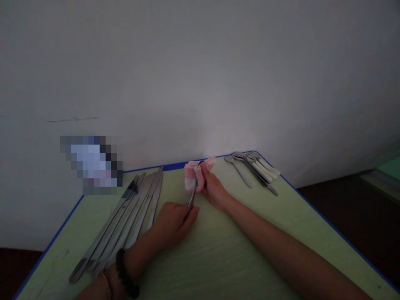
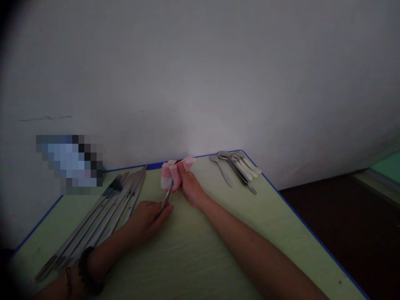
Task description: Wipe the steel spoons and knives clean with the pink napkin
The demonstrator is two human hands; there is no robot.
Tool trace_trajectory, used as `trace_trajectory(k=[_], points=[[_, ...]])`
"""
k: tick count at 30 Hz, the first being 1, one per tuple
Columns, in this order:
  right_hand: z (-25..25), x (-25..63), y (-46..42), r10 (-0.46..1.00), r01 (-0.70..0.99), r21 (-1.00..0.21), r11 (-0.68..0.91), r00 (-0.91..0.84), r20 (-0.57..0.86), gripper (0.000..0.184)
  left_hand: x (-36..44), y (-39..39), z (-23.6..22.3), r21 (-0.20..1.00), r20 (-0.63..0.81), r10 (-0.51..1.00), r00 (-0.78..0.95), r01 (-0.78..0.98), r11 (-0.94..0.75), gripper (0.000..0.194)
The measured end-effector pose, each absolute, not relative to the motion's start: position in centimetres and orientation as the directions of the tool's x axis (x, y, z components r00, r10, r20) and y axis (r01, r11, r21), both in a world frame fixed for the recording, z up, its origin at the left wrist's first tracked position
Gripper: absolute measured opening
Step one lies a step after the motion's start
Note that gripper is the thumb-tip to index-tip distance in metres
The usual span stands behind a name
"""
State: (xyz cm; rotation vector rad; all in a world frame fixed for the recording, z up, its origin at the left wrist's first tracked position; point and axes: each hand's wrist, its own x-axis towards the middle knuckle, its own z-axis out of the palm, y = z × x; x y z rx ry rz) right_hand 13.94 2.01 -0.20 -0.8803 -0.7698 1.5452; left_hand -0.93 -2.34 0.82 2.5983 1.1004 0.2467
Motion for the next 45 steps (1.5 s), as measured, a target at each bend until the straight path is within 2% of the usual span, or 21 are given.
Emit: trace_trajectory(k=[9,19,45], points=[[-0.36,13.98,1.98,0.989,-0.485,-0.862,-0.145,-0.071,-0.127,0.055,-1.03,-2.28,0.34,0.32,0.072,0.722,0.688,0.67,-0.67,0.045],[-0.12,13.95,1.89,0.991,-0.514,-0.847,-0.134,-0.076,-0.11,0.053,-1.0,-2.29,0.52,0.355,0.056,0.723,0.689,0.663,-0.659,0.045],[-0.43,14.02,2.0,0.99,-0.483,-0.864,-0.142,-0.072,-0.122,0.057,-0.92,-2.3,0.79,0.323,0.035,0.727,0.686,0.681,-0.658,0.045]])
